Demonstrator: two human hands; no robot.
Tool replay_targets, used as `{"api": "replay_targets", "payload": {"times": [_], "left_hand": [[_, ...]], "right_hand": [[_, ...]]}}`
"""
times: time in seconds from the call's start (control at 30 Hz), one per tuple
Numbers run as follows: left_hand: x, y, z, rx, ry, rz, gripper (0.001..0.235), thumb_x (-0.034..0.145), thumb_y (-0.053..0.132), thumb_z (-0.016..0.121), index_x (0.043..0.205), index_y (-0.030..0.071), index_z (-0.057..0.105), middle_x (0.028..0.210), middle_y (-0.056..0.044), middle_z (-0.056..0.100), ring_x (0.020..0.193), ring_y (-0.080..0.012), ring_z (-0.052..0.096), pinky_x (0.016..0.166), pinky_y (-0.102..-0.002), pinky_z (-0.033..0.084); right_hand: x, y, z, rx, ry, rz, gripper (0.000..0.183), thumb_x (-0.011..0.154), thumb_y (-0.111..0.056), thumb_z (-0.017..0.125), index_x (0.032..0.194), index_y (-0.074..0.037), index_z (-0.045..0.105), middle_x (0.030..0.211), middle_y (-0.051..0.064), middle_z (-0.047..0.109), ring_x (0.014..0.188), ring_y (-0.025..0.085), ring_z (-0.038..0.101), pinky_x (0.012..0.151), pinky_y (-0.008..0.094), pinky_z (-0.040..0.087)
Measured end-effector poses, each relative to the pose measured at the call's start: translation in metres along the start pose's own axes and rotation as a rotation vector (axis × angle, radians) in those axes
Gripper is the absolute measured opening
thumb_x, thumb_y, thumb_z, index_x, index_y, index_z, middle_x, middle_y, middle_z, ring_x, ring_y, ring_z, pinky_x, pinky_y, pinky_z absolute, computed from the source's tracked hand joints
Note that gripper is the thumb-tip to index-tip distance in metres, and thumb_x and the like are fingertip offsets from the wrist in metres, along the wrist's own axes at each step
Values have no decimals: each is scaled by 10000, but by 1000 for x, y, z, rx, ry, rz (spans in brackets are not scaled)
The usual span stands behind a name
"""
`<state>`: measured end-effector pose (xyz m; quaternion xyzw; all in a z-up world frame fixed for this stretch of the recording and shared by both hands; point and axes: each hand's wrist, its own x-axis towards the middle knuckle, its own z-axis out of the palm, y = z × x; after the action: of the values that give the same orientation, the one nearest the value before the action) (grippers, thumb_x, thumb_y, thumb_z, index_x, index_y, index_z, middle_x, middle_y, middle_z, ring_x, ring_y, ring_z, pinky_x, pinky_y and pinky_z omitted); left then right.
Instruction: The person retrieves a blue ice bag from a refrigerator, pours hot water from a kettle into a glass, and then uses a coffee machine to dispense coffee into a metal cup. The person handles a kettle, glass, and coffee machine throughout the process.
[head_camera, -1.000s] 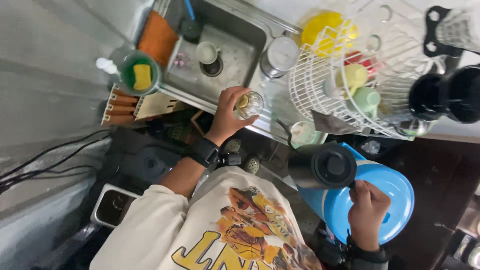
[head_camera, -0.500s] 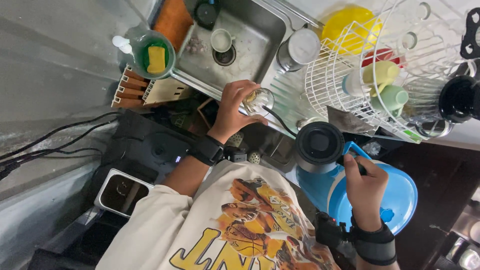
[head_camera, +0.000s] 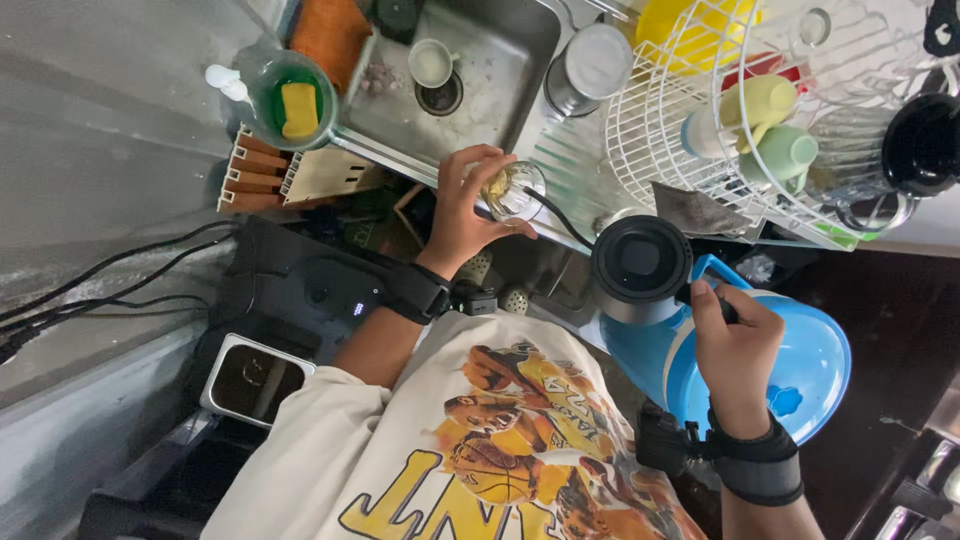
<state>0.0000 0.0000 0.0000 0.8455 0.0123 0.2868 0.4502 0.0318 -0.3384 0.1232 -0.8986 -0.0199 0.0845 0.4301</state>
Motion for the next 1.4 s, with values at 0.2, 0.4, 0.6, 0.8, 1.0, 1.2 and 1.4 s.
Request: {"api": "replay_targets", "payload": {"times": [0.2, 0.4, 0.6, 0.8, 1.0, 1.2, 1.4], "left_hand": [[-4, 3, 6, 7, -3, -44, 892, 652, 558, 957, 1376, 158, 624, 1277, -99, 525, 1238, -312, 532, 1095, -443, 465], [-5, 4, 10, -116, 1, -71, 925, 670, 564, 948, 1398, 118, 591, 1293, -112, 533, 1253, -302, 551, 1095, -436, 487], [-5, 11, 12, -173, 28, -93, 908, 691, 529, 957, 1402, 97, 592, 1316, -102, 542, 1288, -288, 564, 1119, -425, 500], [-7, 14, 16, -215, 34, -102, 879, 714, 477, 970, 1402, 94, 580, 1332, -93, 526, 1309, -283, 552, 1130, -420, 492], [-5, 11, 18, -216, 32, -132, 852, 736, 422, 973, 1414, 92, 575, 1344, -94, 518, 1319, -274, 546, 1135, -415, 487], [-2, -14, 16, -175, 88, -191, 803, 774, 252, 958, 1439, 79, 542, 1343, -87, 524, 1282, -259, 559, 1103, -402, 493], [-8, -47, 20, -387, 87, -313, 743, 858, 150, 917, 1468, 89, 497, 1435, -88, 478, 1363, -235, 539, 1117, -403, 532]], "right_hand": [[-1, 1, -2, 7, 0, -21, 326, 1042, -159, 703, 787, 29, 628, 639, -37, 461, 641, 29, 357, 534, 260, 272], [-1, 3, -5, 34, 23, 6, 310, 1035, -155, 695, 791, 30, 644, 634, -39, 468, 626, 30, 363, 530, 264, 268], [-1, 15, -7, 118, 36, -2, 328, 1058, -139, 664, 784, 38, 629, 656, -28, 479, 635, 38, 367, 546, 265, 272], [-2, 25, -5, 400, 10, 63, 322, 1059, -89, 603, 754, 9, 576, 674, -49, 443, 611, 39, 350, 543, 258, 266], [1, 30, -3, 539, 15, 61, 412, 1066, -60, 586, 676, -34, 455, 660, -67, 373, 592, 37, 296, 525, 254, 216], [-3, 26, -7, 578, 64, 113, 382, 1055, -66, 586, 693, -37, 467, 651, -64, 374, 575, 34, 294, 514, 253, 198], [-10, 30, -15, 543, 131, 101, 404, 1055, -44, 566, 669, -36, 446, 655, -61, 358, 586, 35, 280, 526, 251, 194]]}}
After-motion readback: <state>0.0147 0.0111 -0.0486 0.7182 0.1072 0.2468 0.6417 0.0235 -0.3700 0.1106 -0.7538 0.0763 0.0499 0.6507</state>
